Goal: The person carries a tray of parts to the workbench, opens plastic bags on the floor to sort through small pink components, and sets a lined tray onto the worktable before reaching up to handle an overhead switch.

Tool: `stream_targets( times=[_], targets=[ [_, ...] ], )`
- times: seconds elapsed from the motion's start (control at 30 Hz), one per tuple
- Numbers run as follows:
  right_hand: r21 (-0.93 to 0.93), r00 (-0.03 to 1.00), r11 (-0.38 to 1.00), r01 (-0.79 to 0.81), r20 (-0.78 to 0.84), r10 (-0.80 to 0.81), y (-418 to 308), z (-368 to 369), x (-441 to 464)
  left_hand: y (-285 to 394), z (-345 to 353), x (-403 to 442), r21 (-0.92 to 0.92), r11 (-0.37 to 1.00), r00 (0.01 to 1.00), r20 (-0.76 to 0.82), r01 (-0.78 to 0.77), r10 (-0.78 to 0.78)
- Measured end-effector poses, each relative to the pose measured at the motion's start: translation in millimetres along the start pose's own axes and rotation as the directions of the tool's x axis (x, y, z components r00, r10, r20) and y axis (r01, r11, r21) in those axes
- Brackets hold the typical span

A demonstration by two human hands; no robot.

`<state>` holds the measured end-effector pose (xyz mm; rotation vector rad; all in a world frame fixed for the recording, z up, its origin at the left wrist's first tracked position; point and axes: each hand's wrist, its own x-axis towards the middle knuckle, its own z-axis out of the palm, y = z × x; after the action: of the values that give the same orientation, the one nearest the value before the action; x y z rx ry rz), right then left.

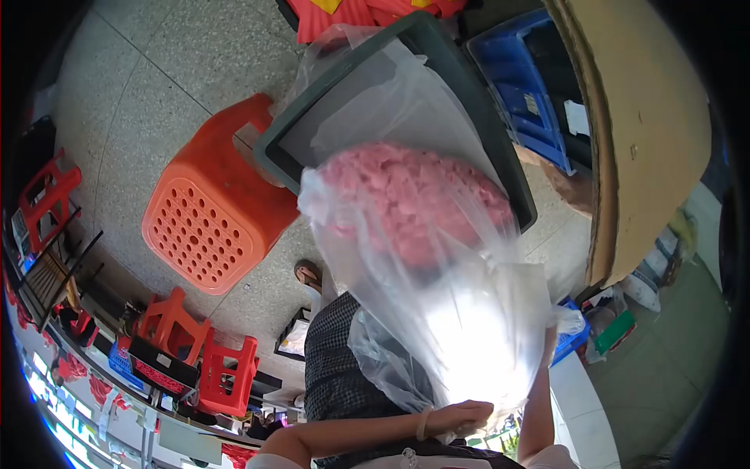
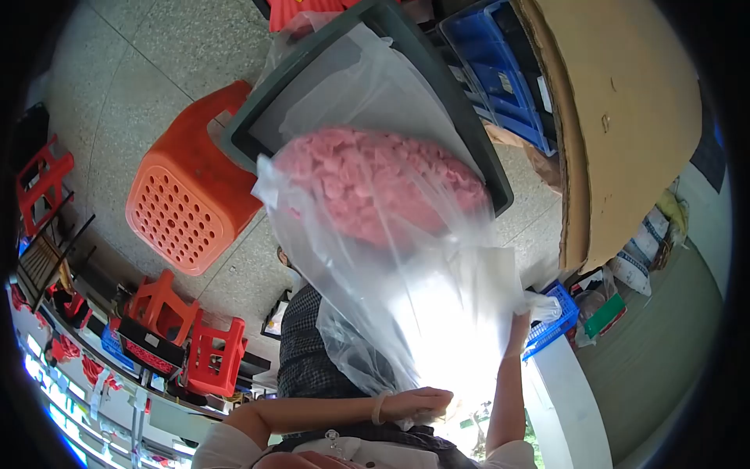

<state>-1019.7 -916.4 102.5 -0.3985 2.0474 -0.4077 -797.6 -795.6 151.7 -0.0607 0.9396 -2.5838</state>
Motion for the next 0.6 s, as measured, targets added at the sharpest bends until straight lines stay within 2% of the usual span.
stream_targets(
  times=[0.07, 0.1, 0.13, 0.17, 0.2, 0.23, 0.27, 0.3, 0.33, 0.37, 0.4, 0.43, 0.47, 0.5, 0.53, 0.6],
  targets=[
    [0.146, 0.999, 0.989, -0.033, -0.006, 0.035, 19.0, -4.5, 19.7, 37.9, 5.3, -21.3, 0.240, 0.967, 0.988, -0.145, 0.080, -0.046],
    [0.182, 1.000, 0.983, -0.029, 0.003, 0.029, 26.5, -6.4, 29.8, 64.5, 16.3, -31.5, 0.446, 0.894, 0.980, -0.161, -0.038, 0.122],
    [0.094, 0.999, 0.995, 0.024, 0.036, -0.028, 27.3, -12.8, 34.6, 91.5, 27.3, -41.6, 0.641, 0.759, 0.943, -0.171, -0.113, 0.285],
    [0.010, 0.994, 0.996, 0.084, 0.069, -0.085, 27.9, -19.0, 39.2, 120.4, 44.3, -50.6, 0.845, 0.447, 0.823, -0.015, -0.293, 0.568],
    [-0.050, 0.985, 0.987, 0.152, 0.087, -0.147, 17.0, -9.5, 41.6, 155.2, 60.0, -67.1, 0.936, 0.345, 0.814, -0.148, -0.068, 0.562],
    [-0.099, 0.970, 0.967, 0.234, 0.095, -0.225, -3.5, 7.5, 41.2, 185.7, 71.1, -84.2, 0.959, 0.228, 0.776, -0.271, 0.168, 0.570],
    [-0.123, 0.949, 0.942, 0.313, 0.089, -0.303, -26.3, 29.6, 41.4, 202.8, 74.4, -98.3, 0.930, 0.005, 0.703, -0.282, 0.368, 0.653],
    [-0.131, 0.920, 0.911, 0.392, 0.077, -0.385, -48.5, 50.6, 41.4, 217.6, 75.0, -110.6, 0.808, -0.200, 0.633, -0.252, 0.554, 0.732],
    [-0.137, 0.883, 0.873, 0.468, 0.058, -0.465, -67.4, 69.4, 40.2, 234.7, 74.6, -120.1, 0.590, -0.274, 0.543, -0.343, 0.759, 0.767],
    [-0.142, 0.839, 0.828, 0.542, 0.031, -0.544, -84.3, 85.1, 37.7, 251.2, 70.6, -129.4, 0.320, -0.319, 0.433, -0.403, 0.892, 0.806],
    [-0.169, 0.794, 0.785, 0.596, -0.025, -0.608, -96.7, 98.2, 33.4, 272.6, 54.6, -147.0, 0.372, -0.310, 0.439, -0.338, 0.875, 0.833],
    [-0.218, 0.745, 0.742, 0.634, -0.086, -0.661, -106.1, 108.7, 28.2, 290.4, 25.9, -173.7, 0.332, -0.441, 0.512, -0.167, 0.834, 0.842],
    [-0.287, 0.706, 0.723, 0.628, -0.179, -0.685, -110.3, 116.7, 24.0, 311.6, 22.6, -182.2, 0.450, -0.402, 0.487, -0.086, 0.798, 0.869],
    [-0.483, 0.588, 0.566, 0.668, -0.124, -0.799, -117.5, 125.3, 13.7, 338.0, 1.9, -205.0, 0.459, -0.620, 0.603, 0.206, 0.636, 0.771],
    [-0.650, 0.468, 0.375, 0.661, -0.034, -0.883, -124.7, 134.2, 3.6, 334.8, -4.3, -217.8, 0.911, 0.118, 0.200, -0.211, 0.396, 0.957],
    [-0.682, 0.381, 0.153, 0.715, 0.197, -0.903, -106.8, 144.8, -13.0, 355.1, 5.4, -239.3, 0.946, 0.277, -0.022, -0.277, 0.170, 0.961]
  ],
)
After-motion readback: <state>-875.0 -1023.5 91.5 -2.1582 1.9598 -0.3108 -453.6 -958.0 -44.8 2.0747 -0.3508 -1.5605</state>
